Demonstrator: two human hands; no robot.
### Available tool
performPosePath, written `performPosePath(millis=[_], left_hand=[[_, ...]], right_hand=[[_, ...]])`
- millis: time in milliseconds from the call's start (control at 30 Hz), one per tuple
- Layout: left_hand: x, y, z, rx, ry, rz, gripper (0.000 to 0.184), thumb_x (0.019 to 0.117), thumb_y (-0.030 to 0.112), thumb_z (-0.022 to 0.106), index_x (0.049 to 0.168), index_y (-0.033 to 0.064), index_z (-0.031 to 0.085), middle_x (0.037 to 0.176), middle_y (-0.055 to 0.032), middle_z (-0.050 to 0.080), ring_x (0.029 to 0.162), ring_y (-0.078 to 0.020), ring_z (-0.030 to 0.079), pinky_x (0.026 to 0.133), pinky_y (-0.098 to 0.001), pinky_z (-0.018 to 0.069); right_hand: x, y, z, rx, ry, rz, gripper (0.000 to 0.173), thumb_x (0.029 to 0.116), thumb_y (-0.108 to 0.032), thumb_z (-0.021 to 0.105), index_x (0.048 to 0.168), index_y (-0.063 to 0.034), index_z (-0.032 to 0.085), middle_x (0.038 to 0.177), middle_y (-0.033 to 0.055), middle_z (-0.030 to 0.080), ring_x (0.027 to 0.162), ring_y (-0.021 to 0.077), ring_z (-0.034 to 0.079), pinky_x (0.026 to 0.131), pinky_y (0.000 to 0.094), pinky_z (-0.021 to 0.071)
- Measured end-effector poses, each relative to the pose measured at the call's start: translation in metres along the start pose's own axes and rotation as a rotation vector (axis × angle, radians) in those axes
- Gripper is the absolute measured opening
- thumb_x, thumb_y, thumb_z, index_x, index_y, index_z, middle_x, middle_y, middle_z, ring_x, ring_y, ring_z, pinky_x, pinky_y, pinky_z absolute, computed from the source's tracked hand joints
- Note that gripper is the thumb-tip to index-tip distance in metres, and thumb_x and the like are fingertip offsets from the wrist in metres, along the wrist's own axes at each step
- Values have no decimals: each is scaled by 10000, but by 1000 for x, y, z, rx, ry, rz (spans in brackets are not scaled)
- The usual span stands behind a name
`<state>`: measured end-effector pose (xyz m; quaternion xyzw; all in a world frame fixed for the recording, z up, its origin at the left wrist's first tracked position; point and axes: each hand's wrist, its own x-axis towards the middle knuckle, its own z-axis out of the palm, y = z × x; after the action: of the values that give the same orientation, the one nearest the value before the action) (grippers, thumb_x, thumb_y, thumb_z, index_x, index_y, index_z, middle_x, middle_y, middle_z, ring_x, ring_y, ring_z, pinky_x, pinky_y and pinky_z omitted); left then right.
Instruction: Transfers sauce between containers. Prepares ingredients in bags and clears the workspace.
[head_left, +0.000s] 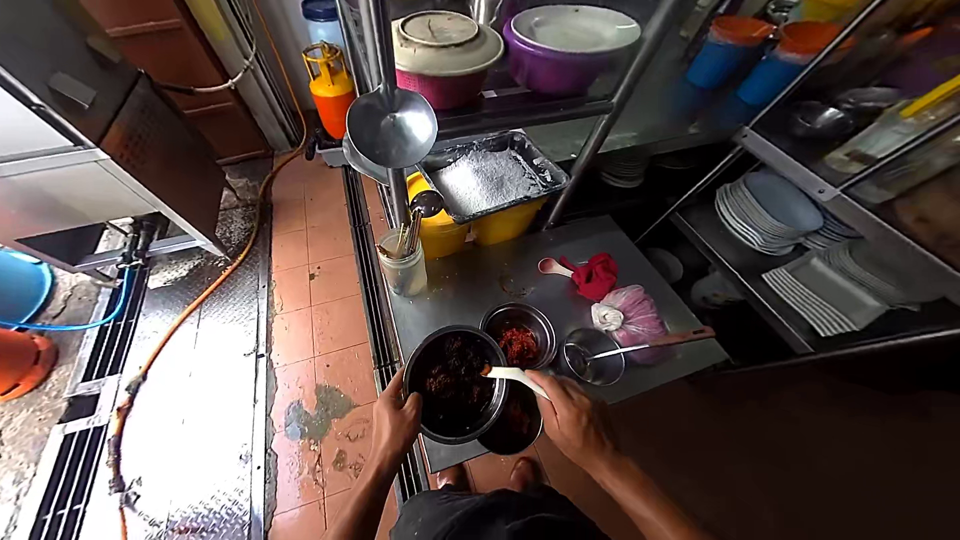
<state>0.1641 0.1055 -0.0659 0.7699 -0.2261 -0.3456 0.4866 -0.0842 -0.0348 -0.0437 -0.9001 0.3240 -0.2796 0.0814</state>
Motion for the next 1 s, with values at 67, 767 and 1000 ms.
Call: performPosePath(millis=[67, 767, 1000], left_hand=[[3, 7, 1, 39, -43, 29, 497, 915, 56, 555, 1409, 99, 595, 1095, -93, 748, 916, -149, 734, 828, -396, 605], [-2, 50, 37, 393, -12, 356, 525, 921, 0, 583, 1394, 218, 651, 1146, -93, 746, 1003, -282, 720, 858, -556, 558], [-8, 26, 60, 437, 187, 649, 581, 853, -51, 586, 1366, 205, 678, 1245, -146, 701, 981, -315, 730, 720, -527, 592]], right_hand=[[22, -6, 5, -28, 56, -142, 285, 966, -134, 548, 1139, -140, 774, 808, 47, 710, 719, 218, 694, 585, 363, 570], [19, -6, 1, -96, -538, 468, 198, 1026, -175, 524, 1118, -130, 693, 861, 113, 726, 839, 313, 730, 713, 516, 568], [-21, 6, 5, -70, -400, 474, 207, 1016, -146, 519, 1099, -112, 705, 822, 118, 720, 787, 315, 729, 676, 508, 570]])
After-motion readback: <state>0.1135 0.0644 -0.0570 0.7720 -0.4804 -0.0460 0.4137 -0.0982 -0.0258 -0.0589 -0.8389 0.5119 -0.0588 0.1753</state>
